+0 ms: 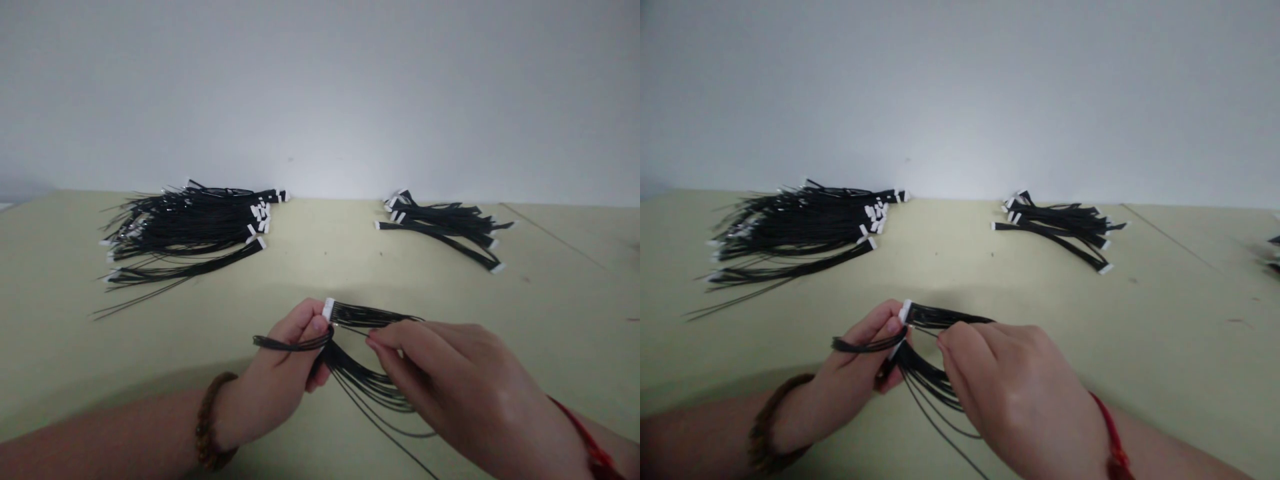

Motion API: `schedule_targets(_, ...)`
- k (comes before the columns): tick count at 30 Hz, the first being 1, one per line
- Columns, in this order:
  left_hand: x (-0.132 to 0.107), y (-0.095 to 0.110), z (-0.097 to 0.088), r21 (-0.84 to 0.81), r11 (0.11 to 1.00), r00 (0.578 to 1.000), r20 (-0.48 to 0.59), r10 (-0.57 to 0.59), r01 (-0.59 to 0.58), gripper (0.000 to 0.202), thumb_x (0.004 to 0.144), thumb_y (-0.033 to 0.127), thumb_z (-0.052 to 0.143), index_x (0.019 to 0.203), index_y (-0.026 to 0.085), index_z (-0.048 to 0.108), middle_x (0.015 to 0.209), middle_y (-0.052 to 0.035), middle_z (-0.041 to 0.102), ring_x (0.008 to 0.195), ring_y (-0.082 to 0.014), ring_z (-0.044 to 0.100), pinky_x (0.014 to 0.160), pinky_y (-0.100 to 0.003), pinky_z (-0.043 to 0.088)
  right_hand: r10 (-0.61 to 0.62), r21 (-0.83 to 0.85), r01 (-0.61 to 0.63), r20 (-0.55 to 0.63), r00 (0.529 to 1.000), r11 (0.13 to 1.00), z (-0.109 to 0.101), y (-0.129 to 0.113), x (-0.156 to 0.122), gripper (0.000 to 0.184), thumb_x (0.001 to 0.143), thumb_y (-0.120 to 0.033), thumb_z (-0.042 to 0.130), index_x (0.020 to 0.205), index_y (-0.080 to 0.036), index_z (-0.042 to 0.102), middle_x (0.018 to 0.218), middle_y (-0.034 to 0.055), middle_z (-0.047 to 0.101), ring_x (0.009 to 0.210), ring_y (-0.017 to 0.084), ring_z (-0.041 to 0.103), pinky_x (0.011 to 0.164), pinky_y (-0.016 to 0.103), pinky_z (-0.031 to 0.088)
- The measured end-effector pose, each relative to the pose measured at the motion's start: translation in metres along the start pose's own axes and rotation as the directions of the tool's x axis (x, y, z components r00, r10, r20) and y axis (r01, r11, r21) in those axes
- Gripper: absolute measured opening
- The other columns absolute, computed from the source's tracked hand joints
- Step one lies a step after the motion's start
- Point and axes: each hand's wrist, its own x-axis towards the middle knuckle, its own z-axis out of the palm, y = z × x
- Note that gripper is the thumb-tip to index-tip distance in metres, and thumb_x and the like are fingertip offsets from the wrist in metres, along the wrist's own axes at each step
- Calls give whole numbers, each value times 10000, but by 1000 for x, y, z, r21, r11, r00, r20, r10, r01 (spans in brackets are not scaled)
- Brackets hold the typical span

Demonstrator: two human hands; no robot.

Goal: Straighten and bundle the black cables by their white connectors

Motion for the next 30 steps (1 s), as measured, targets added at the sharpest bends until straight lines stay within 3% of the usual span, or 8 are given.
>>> schedule_targets(3,0,-1,0,-10,999,999,21,35,-35,298,848,451,403,745,177,458,471,90,431,389,30,365,359,-41,262,-36,-9,36,-45,998,999,2,1,-1,77,868,-145,467,808,-175,503,630,-39,541,507,94,448,500,292,244)
schedule_targets(9,-3,-3,0,8,998,998,12,61,-61,281,856,443,390,753,187,449,483,91,446,396,29,377,368,-45,273,-59,25,59,-28,998,998,4,-1,-3,55,863,-120,476,856,-169,499,702,-35,572,558,86,469,521,267,283)
schedule_targets(18,-3,3,-2,168,977,991,29,127,-131,288,863,435,374,754,184,462,473,93,436,410,29,367,392,-57,274,-65,16,67,-71,995,998,5,-8,-4,88,861,-140,485,939,-171,511,766,-34,615,620,94,534,548,271,320)
schedule_targets(30,-5,4,-1,127,987,994,46,96,-101,298,868,434,355,744,180,451,483,83,435,417,16,370,405,-81,276,-51,-24,49,-81,995,999,4,-8,-4,69,846,-109,493,862,-168,526,656,-38,569,531,96,482,502,288,277)
